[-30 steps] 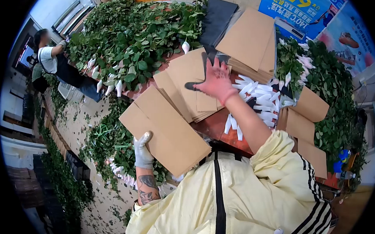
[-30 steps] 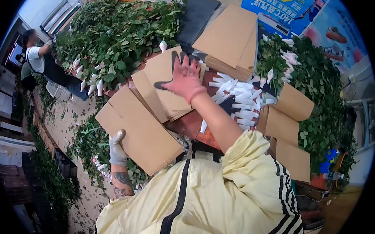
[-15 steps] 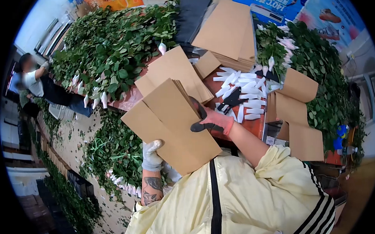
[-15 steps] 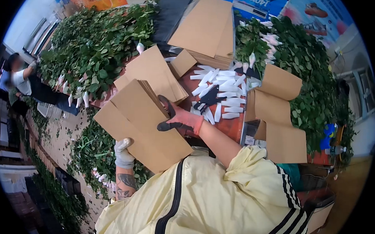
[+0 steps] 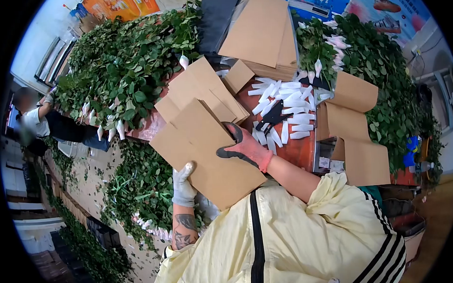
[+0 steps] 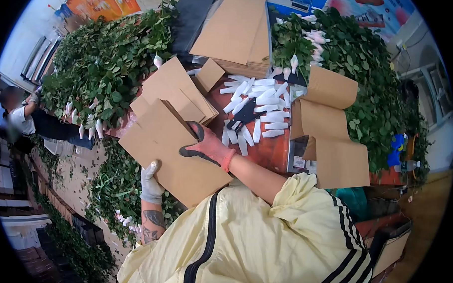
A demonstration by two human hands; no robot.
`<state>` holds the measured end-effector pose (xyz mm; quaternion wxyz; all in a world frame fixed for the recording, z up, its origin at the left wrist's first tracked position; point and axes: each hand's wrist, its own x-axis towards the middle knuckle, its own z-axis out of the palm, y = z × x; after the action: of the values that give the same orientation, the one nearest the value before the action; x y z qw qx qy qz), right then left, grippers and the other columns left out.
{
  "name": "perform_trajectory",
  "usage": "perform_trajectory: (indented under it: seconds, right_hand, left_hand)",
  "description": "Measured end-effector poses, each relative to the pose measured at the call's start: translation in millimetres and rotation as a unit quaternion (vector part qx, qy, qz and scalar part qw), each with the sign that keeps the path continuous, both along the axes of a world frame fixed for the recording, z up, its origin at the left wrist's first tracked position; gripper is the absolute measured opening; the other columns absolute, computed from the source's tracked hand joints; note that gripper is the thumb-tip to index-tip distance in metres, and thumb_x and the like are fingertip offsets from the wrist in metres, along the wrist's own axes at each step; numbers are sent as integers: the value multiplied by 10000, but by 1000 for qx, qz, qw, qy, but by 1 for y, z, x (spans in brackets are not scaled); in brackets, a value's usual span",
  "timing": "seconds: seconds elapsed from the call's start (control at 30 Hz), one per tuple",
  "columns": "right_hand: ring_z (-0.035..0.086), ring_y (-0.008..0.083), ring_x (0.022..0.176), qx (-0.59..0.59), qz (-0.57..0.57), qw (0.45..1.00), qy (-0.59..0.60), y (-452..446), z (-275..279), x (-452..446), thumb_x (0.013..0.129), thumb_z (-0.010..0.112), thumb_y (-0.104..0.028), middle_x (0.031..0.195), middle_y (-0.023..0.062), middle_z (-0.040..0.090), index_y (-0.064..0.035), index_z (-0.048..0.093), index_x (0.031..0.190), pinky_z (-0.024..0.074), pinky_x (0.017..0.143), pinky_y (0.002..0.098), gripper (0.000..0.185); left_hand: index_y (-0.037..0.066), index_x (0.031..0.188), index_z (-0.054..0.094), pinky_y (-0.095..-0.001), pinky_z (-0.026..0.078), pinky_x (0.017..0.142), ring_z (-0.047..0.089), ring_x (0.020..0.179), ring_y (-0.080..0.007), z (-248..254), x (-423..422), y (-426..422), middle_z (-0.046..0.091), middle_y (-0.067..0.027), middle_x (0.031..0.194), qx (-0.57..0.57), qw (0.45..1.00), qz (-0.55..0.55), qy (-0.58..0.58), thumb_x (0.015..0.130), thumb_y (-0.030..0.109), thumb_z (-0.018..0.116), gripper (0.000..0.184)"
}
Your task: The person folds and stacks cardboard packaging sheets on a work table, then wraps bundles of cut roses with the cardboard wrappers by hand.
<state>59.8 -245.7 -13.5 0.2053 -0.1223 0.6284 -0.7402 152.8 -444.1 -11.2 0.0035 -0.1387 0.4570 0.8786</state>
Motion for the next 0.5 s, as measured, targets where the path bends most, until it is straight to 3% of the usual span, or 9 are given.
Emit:
perform_trajectory:
  seconds: [0.13, 0.2, 0.23, 0.3, 0.33, 0.4, 0.47, 0.5]
  right_hand:
    - [533, 146, 1063, 17, -2, 1000, 5, -2, 4, 4, 649, 767, -88, 1185, 88, 557, -16, 480, 1227, 437, 900, 271, 649]
    - [528, 174, 1088, 144, -33, 979, 138, -1, 0, 7, 629, 784, -114, 1203, 101, 544, -28, 475, 1220, 427, 921, 293, 672]
    - [528, 174, 1088, 142, -32, 979, 139, -1, -6, 1, 629, 784, -114, 1203, 101, 544, -28, 475, 1220, 427, 921, 293, 672]
    - [521, 205, 1107, 89, 45, 990, 96, -1, -12, -4, 608, 801, -151, 1212, 108, 536, -24, 447, 1237, 416, 941, 317, 734]
    - [533, 210, 1091, 73, 25, 997, 4, 4, 0, 0, 612, 801, -168, 1199, 106, 546, -17, 447, 1234, 420, 934, 327, 732]
    - [541, 173, 1049, 119, 1, 993, 14, 3, -9, 6, 643, 764, -101, 1151, 91, 571, -11, 473, 1212, 431, 912, 306, 646]
    - [550, 137, 1007, 165, -26, 986, 23, 11, -14, 1, 674, 727, -34, 1103, 75, 597, -5, 499, 1190, 441, 890, 284, 565]
    - [560, 136, 976, 140, 44, 989, 13, 20, 1, -8, 674, 726, -34, 1075, 73, 609, -4, 516, 1163, 448, 874, 283, 533]
  left_hand:
    - [36, 1301, 391, -423, 474, 915, 553, 1075, -284, -17, 5, -7, 528, -116, 1209, 63, 997, -5, 33, 736, 156, 655, 635]
    - [28, 1299, 395, -424, 472, 918, 550, 1081, -285, -20, 6, -8, 527, -119, 1210, -59, 995, 3, 80, 731, 156, 668, 643]
    - [26, 1298, 397, -424, 472, 918, 549, 1083, -285, -18, 4, -8, 527, -120, 1211, -100, 990, 7, 95, 729, 156, 672, 646]
    - [20, 1298, 399, -420, 469, 921, 546, 1088, -285, -10, 5, -6, 525, -122, 1213, 111, 992, -11, 57, 709, 174, 694, 677]
    - [20, 1298, 399, -420, 469, 921, 546, 1088, -285, -7, 3, -6, 525, -122, 1213, 111, 992, -10, 57, 709, 174, 694, 677]
    - [20, 1302, 394, -414, 465, 925, 536, 1102, -282, -4, 0, -4, 522, -123, 1217, 68, 997, -24, -14, 707, 187, 695, 687]
    - [19, 1299, 396, -410, 466, 924, 541, 1095, -282, -7, 1, -5, 525, -122, 1213, 50, 998, -34, -3, 712, 184, 689, 677]
    - [18, 1296, 397, -406, 466, 923, 546, 1087, -283, -9, 3, -5, 527, -122, 1210, 30, 998, -48, 6, 717, 181, 683, 667]
